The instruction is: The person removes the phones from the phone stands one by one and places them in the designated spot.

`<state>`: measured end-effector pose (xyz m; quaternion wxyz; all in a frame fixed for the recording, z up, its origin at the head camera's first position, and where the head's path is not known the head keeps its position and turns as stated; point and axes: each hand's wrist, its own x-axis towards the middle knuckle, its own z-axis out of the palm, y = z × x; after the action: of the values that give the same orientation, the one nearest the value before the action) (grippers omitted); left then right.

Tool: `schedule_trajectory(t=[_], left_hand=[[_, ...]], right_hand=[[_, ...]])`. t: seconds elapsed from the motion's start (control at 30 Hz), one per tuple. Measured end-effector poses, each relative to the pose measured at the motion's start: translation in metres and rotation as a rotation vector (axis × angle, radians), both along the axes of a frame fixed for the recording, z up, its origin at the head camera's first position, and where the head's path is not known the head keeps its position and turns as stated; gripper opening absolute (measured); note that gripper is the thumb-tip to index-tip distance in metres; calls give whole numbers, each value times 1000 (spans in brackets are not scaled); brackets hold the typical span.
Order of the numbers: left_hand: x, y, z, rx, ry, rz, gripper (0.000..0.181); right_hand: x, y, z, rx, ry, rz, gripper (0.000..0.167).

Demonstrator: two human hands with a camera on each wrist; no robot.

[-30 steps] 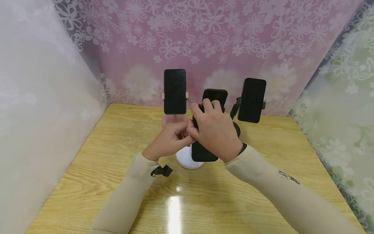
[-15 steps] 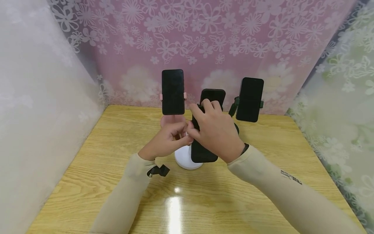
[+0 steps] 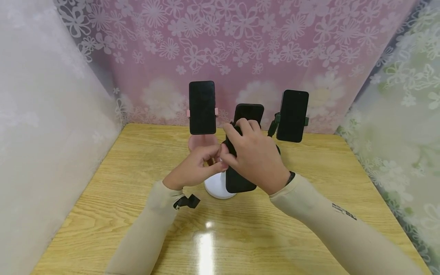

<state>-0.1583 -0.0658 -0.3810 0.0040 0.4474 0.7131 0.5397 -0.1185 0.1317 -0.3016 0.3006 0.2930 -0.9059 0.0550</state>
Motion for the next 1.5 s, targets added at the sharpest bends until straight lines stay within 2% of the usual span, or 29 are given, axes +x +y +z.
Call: schedule_trajectory(t=[0.47, 0.93, 1.3, 1.5], left_hand=[[0, 1, 0, 6, -13, -42, 51], [-5, -1, -3, 42, -56, -110, 48], [-4, -2, -1, 38, -93, -108, 48], [-4, -2, -1, 33, -109, -123, 45]], right_hand=[[3, 3, 1, 20, 10, 12, 44], [3, 4, 0, -23, -39, 64, 44], [0, 5, 1, -12, -51, 70, 43], [-2, 5, 2, 6, -49, 105, 44]])
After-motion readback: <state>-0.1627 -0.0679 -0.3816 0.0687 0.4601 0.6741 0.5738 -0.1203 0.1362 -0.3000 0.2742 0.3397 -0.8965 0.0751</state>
